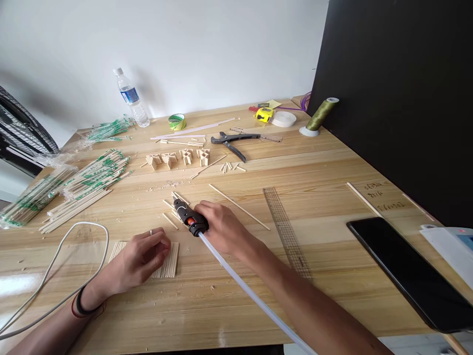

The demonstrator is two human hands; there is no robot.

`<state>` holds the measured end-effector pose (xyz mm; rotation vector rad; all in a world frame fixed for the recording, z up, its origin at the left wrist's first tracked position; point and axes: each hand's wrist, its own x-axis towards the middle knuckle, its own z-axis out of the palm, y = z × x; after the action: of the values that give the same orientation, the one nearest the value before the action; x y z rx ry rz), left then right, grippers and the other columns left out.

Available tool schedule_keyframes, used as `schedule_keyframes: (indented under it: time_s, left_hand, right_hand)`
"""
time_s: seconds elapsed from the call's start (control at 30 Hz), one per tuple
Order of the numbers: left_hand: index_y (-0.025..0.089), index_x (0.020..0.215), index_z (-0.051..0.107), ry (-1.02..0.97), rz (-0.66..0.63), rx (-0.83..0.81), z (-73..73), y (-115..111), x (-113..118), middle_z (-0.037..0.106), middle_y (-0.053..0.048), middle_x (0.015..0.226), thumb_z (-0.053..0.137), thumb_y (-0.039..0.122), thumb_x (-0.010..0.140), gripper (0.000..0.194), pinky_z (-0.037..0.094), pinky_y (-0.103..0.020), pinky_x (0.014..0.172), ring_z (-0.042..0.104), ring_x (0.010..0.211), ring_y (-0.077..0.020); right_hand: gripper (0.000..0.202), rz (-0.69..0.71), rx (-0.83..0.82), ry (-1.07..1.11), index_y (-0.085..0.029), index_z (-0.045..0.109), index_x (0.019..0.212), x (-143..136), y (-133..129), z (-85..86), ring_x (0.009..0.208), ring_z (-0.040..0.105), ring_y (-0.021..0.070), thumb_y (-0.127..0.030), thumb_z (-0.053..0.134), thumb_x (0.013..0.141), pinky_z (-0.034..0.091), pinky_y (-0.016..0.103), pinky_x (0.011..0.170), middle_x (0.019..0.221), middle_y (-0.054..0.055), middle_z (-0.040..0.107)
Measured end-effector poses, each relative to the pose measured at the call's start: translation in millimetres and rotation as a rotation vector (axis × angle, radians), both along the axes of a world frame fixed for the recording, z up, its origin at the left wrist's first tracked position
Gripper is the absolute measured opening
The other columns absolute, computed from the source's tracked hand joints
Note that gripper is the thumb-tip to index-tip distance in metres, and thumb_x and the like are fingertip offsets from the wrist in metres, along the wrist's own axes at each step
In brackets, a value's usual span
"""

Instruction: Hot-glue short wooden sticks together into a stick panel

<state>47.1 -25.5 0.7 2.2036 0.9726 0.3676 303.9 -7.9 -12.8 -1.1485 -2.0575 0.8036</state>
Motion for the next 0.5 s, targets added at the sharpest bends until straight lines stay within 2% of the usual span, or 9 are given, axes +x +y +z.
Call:
schedule_keyframes:
  time_s: [0.5]
  left_hand:
    - [0.020,0.088,0.056,0.001,-0.006,0.011,0.3,-0.2,-0.5,0.061,-0.003,0.086,0.045,0.018,0.103,0.019,0.043,-0.028,0.067,0.055,0.073,-0.0150]
  right_hand:
    - [0.024,-0.004,-0.007,-0.020,-0.020,0.053,0.080,0.7,0.0,0.0,0.070,0.049,0.0153,0.003,0.059,0.082,0.034,0.026,0.066,0.080,0.000,0.057]
